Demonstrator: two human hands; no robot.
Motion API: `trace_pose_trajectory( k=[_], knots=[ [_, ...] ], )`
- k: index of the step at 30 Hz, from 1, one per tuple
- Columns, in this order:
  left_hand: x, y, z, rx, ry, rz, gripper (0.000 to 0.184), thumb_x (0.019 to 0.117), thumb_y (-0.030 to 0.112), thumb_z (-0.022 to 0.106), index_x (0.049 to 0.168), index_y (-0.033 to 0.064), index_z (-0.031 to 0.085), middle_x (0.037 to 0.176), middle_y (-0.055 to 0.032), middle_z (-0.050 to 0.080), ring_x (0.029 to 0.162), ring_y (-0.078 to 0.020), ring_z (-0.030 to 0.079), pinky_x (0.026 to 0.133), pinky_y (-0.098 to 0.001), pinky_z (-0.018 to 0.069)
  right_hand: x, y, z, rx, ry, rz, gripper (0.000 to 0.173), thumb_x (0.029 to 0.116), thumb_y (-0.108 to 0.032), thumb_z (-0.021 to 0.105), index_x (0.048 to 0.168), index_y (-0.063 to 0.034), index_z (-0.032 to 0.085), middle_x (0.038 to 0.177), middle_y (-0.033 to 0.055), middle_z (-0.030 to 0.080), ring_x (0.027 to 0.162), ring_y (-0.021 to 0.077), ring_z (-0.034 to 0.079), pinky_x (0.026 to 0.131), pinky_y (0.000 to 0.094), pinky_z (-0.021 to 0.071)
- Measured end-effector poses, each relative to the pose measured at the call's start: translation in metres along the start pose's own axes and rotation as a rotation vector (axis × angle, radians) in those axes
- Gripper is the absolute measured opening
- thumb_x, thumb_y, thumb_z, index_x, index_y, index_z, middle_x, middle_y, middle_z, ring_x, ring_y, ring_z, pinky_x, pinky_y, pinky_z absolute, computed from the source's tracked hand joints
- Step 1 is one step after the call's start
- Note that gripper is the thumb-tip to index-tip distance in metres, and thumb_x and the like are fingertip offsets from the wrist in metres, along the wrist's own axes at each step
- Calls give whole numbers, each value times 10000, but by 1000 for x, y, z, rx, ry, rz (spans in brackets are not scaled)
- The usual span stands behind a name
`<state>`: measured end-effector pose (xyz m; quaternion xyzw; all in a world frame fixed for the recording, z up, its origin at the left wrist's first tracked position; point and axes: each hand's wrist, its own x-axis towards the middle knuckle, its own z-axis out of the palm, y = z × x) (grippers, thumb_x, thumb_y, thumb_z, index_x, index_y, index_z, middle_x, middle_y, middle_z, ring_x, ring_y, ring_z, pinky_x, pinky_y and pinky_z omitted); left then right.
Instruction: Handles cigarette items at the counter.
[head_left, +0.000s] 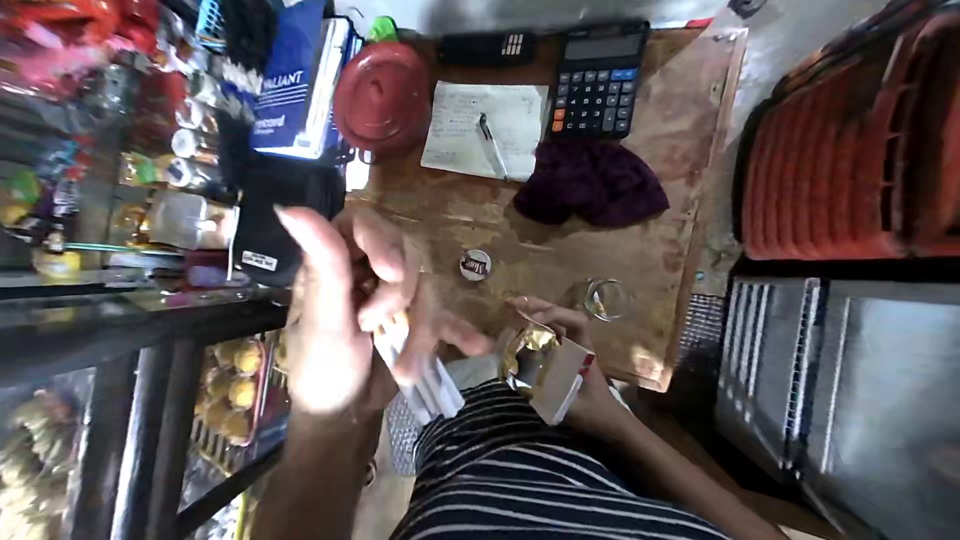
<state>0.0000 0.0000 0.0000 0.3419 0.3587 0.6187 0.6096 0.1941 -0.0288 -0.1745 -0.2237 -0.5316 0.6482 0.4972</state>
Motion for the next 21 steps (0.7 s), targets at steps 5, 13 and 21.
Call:
trace_pose_trajectory(
  k=[5,13,21],
  knots=[
    [-4,-36,-36,-379,158,-224,443,1055,530,408,896,188,639,626,99,522,450,12,494,426,-126,450,-1,17,-14,-108,15,85,618,852,-272,820,1372,-252,487,1453,-44,543,1364,111,507,1119,324,473],
    [-33,-80,-28,-474,271,-454,584,1062,591,242,958,221,681,654,96,591,508,-1,557,468,-149,478,-11,46,-31,-151,-36,202,694,826,-206,841,1393,-113,452,1408,-8,528,1290,66,537,1070,286,505],
    [-53,-90,-25,-475,152,-556,665,1031,663,154,1089,251,673,779,72,645,616,-40,617,558,-211,551,-24,101,-55,-310,26,206,693,822,-206,819,1371,25,465,1380,106,577,1284,89,559,1083,289,486]
  ],
)
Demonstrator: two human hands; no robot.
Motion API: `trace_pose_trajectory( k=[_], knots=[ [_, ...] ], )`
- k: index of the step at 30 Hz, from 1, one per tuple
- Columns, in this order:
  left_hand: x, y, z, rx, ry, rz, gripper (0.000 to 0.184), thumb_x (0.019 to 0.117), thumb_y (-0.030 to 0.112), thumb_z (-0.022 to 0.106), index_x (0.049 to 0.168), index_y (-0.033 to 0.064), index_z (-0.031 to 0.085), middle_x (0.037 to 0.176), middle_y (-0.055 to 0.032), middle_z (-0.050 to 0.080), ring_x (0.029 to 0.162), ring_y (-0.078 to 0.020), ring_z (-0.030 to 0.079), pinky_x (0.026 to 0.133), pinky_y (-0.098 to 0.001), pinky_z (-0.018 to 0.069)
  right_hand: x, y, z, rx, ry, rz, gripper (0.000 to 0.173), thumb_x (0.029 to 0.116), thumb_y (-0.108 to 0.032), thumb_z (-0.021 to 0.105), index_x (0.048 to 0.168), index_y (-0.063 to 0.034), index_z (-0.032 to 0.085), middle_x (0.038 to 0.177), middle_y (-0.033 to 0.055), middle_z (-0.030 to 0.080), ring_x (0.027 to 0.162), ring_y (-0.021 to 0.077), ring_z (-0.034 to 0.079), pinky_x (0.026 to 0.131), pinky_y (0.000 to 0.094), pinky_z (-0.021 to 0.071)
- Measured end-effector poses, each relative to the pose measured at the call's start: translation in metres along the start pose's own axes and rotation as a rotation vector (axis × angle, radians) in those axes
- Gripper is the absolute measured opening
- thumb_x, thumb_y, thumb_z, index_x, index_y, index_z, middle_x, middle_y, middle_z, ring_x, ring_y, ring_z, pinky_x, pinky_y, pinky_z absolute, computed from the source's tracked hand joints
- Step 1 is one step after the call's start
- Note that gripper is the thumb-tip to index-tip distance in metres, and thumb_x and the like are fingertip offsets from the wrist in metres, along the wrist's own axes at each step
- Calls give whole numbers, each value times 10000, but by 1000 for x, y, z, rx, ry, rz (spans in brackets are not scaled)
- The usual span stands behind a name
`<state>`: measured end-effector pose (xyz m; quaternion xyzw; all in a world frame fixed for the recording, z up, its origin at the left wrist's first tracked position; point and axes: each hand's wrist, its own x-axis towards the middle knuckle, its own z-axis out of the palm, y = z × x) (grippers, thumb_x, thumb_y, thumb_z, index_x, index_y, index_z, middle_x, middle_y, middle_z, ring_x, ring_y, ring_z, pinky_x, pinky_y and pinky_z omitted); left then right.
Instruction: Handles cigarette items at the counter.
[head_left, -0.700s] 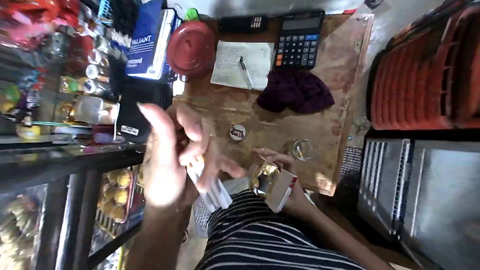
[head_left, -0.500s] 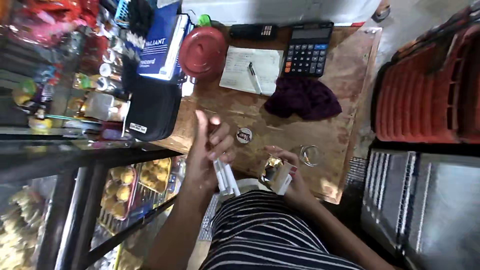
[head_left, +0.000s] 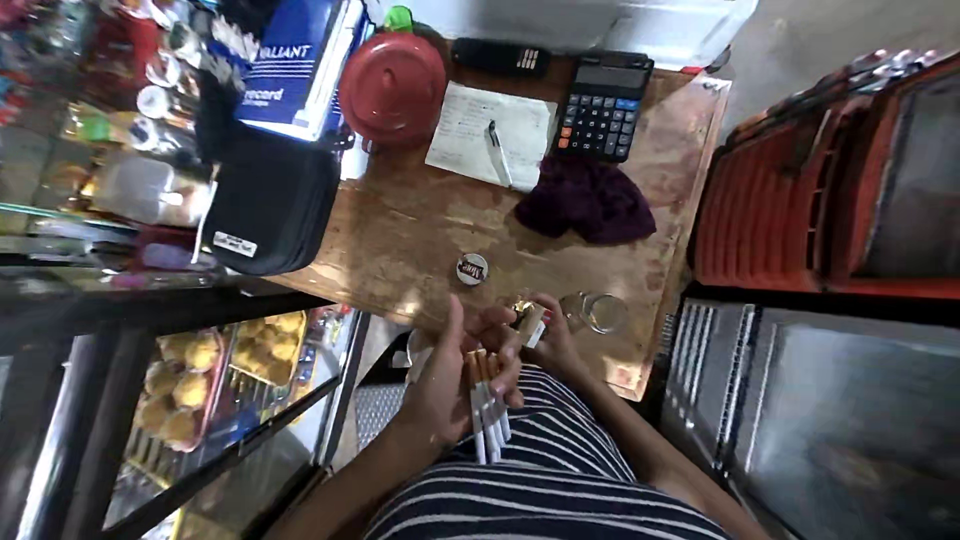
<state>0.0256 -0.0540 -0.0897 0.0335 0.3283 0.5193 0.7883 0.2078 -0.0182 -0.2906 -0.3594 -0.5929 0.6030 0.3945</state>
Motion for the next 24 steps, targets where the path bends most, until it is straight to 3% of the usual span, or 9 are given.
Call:
trace_pose_trajectory(
  k=[3,5,11,18,20,22,24],
  knots=[
    [-1,2,-7,-11,5,39,612,1015,677,266,1105,232,677,797,64,649,624,-46,624,565,-213,561,3,28,-2,-258,43,-112,659,817,-203,816,1332,83,520,1348,260,607,1355,314,538,1154,472,430],
    [-1,3,-10,-35,28,56,600,1010,678,290,1091,229,679,795,61,648,623,-45,626,564,-209,560,5,30,1,-351,73,-127,685,794,-199,823,1338,93,527,1342,289,607,1335,372,552,1113,488,471],
    [0,7,-16,-71,80,74,613,1045,632,239,1064,224,696,783,48,652,597,-49,617,538,-197,543,4,33,1,-384,71,-140,728,809,-196,801,1375,125,474,1373,297,581,1339,351,551,1141,473,443],
    [3,7,-19,-90,74,78,630,1058,607,200,1054,204,684,759,50,633,588,-42,606,533,-188,534,5,28,0,-346,62,-62,847,796,-214,849,1436,116,403,1394,289,552,1286,259,588,1089,398,494],
    [4,8,-20,-91,81,83,633,1056,612,201,1051,210,690,755,52,629,590,-39,601,534,-184,528,2,21,-2,-304,40,25,913,801,-240,840,1495,90,349,1440,270,516,1321,242,552,1104,392,476],
    [5,9,-19,-79,117,93,645,1060,601,170,1043,211,683,743,47,627,580,-41,599,524,-185,526,-7,2,-8,-255,-14,147,985,839,-262,804,1558,76,221,1501,261,443,1361,221,505,1126,369,451],
    [6,12,-19,-40,166,108,665,1058,604,135,1037,211,671,738,47,630,569,-38,595,510,-178,521,-26,-33,-16,-281,-39,285,947,893,-279,743,1562,115,202,1489,286,470,1326,224,553,1094,352,476]
  ],
)
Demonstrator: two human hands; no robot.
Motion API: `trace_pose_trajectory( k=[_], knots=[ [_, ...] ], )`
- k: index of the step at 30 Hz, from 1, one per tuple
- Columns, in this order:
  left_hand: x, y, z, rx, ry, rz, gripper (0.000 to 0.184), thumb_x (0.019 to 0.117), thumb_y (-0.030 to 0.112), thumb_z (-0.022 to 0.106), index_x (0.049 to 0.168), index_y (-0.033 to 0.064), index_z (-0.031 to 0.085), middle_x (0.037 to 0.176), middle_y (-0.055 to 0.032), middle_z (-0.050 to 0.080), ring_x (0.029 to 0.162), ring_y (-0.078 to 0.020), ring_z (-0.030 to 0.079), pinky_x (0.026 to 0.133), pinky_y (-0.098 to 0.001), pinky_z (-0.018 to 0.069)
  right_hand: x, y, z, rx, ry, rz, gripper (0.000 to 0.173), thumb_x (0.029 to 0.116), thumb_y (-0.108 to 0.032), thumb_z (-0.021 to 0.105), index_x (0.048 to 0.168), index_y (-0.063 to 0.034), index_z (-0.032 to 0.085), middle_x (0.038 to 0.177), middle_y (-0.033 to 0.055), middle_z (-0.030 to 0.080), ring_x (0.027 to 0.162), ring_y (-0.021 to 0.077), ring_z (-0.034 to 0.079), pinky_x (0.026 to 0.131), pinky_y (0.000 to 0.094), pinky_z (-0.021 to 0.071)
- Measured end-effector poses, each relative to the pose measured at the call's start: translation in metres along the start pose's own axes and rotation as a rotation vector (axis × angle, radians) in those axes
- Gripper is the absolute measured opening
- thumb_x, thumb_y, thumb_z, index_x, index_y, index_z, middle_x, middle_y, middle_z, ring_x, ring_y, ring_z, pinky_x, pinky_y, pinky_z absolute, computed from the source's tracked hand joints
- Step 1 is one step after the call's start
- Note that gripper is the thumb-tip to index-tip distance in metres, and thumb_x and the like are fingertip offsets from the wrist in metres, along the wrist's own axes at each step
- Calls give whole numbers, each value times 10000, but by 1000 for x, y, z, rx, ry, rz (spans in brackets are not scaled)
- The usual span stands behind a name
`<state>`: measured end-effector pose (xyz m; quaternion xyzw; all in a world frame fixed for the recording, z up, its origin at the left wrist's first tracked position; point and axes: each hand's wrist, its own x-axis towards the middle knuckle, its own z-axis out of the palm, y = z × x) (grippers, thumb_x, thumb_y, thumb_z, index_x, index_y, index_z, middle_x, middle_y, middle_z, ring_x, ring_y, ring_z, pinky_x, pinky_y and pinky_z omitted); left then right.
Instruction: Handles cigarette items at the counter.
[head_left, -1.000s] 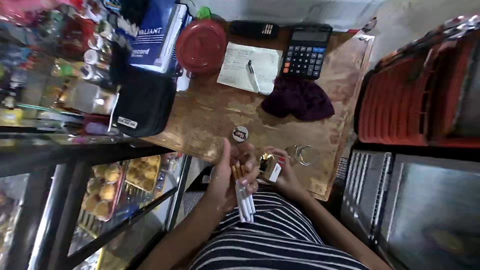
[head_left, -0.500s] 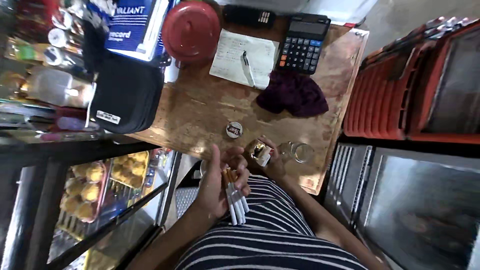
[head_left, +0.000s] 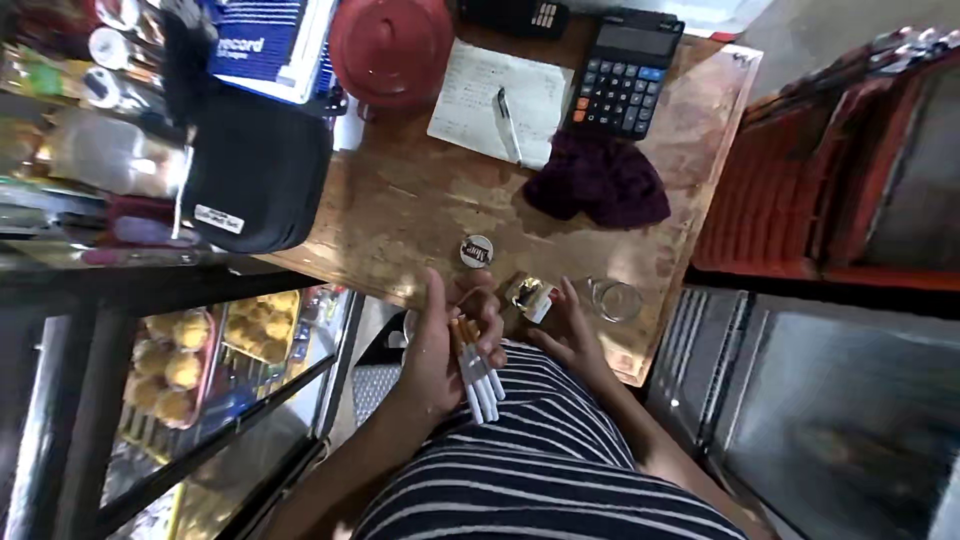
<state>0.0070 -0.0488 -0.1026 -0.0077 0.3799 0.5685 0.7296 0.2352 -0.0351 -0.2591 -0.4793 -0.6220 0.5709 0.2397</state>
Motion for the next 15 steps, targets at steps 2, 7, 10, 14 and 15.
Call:
trace_pose_trajectory(
  k=[2,7,10,14,15],
  knots=[
    [2,1,-1,12,2,15,673,1052,618,137,1053,206,669,749,46,636,568,-36,594,505,-176,515,-36,-35,-19,-48,37,134,693,956,-276,672,1473,105,410,1329,214,629,1168,180,658,995,336,547],
    [15,-4,3,44,-81,33,585,991,686,337,1104,219,671,769,55,640,559,-15,583,489,-154,495,-62,-98,-38,176,193,50,179,1039,-293,572,999,-143,660,1016,-46,747,900,63,713,815,260,606],
    [26,-3,7,57,-202,82,532,916,692,508,1168,250,660,797,71,626,553,-6,570,481,-144,488,-41,-112,-31,522,48,25,179,1048,-326,561,1024,-170,645,1163,25,723,1037,174,709,919,367,596],
    [34,12,6,93,-293,209,462,930,607,576,1222,256,649,865,63,649,549,-1,568,462,-137,487,-28,-113,-31,265,221,-89,154,1040,-267,578,1031,-119,618,1165,6,701,945,103,710,797,292,622],
    [36,16,4,100,-288,236,453,952,589,560,1237,246,641,888,55,660,549,-3,570,459,-136,489,-23,-109,-33,82,287,-138,167,1030,-240,588,1036,-74,605,1165,26,682,898,63,693,742,241,608]
  ],
)
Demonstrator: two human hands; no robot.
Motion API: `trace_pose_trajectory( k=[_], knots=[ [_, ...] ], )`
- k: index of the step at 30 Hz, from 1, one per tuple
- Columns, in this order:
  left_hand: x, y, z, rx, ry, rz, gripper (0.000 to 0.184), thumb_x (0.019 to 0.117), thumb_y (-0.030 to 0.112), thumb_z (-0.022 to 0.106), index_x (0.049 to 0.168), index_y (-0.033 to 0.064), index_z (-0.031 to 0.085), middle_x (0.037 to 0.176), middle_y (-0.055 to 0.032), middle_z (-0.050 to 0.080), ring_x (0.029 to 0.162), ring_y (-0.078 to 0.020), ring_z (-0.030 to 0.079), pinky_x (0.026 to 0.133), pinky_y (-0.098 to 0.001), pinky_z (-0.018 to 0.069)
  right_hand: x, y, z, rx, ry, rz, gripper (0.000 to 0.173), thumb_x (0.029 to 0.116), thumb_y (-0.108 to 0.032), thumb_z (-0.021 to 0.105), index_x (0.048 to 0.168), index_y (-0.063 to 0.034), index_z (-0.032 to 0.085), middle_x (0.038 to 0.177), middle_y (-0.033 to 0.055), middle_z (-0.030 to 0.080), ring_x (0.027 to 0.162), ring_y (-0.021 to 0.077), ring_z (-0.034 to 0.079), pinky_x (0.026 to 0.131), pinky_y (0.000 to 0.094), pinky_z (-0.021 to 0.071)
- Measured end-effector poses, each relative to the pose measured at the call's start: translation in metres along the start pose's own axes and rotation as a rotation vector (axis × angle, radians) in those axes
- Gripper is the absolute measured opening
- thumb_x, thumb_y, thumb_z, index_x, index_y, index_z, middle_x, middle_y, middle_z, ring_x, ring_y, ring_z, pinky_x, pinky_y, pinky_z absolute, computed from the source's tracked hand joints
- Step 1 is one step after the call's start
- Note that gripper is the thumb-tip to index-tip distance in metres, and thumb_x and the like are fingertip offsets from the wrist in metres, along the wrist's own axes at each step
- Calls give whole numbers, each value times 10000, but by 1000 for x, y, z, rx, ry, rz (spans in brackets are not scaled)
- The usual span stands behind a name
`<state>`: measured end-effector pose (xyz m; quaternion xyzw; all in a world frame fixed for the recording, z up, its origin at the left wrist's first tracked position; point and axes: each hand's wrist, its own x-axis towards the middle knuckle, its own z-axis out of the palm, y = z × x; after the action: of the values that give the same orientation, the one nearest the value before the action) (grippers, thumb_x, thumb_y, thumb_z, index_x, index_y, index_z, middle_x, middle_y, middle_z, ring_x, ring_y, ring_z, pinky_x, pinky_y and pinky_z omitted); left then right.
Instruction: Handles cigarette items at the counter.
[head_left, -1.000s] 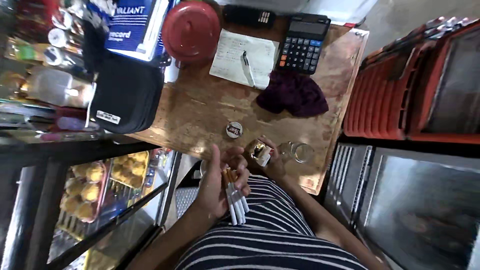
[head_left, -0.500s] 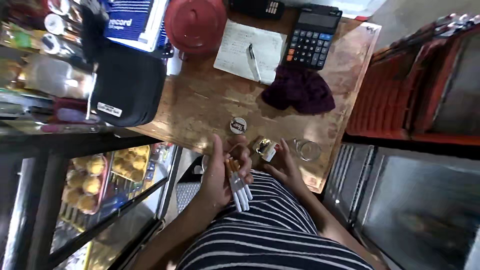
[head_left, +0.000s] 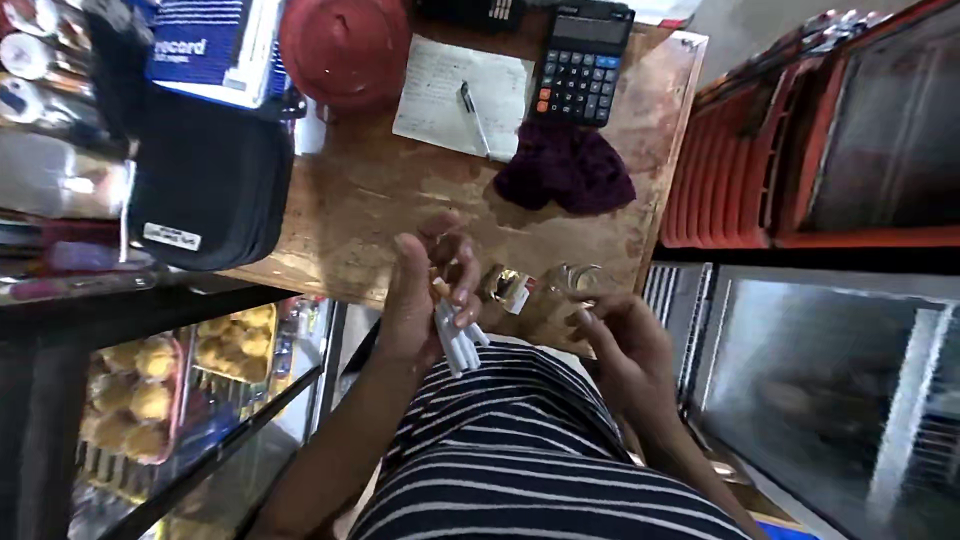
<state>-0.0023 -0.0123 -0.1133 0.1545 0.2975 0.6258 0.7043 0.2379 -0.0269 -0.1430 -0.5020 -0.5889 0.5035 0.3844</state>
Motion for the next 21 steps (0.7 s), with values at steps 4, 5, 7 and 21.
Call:
trace_pose_trajectory(
  k=[4,5,7,21],
  knots=[
    [2,9,-13,14,43,31,427,1044,555,422,1263,246,620,899,60,648,538,0,551,446,-131,471,26,2,15,-484,-106,18,426,923,-251,731,1229,27,629,1289,258,598,893,290,682,707,430,584],
    [1,8,-16,0,49,31,421,1051,536,425,1263,233,626,896,48,646,537,-7,550,443,-135,470,32,2,25,-543,-162,83,487,912,-285,747,1292,-8,619,1332,270,569,901,341,680,715,492,577],
    [-1,4,-20,-13,76,27,404,1051,513,454,1257,217,635,886,38,649,529,-9,554,437,-135,473,41,6,42,-612,-227,173,557,920,-326,744,1376,-55,576,1348,288,554,872,402,682,712,571,564],
    [-13,-11,-27,83,242,65,324,1063,454,471,1230,223,626,877,47,646,522,-4,541,424,-140,468,110,20,51,-799,-687,326,181,942,-124,695,1078,-6,712,993,200,706,925,393,686,807,620,539]
  ],
)
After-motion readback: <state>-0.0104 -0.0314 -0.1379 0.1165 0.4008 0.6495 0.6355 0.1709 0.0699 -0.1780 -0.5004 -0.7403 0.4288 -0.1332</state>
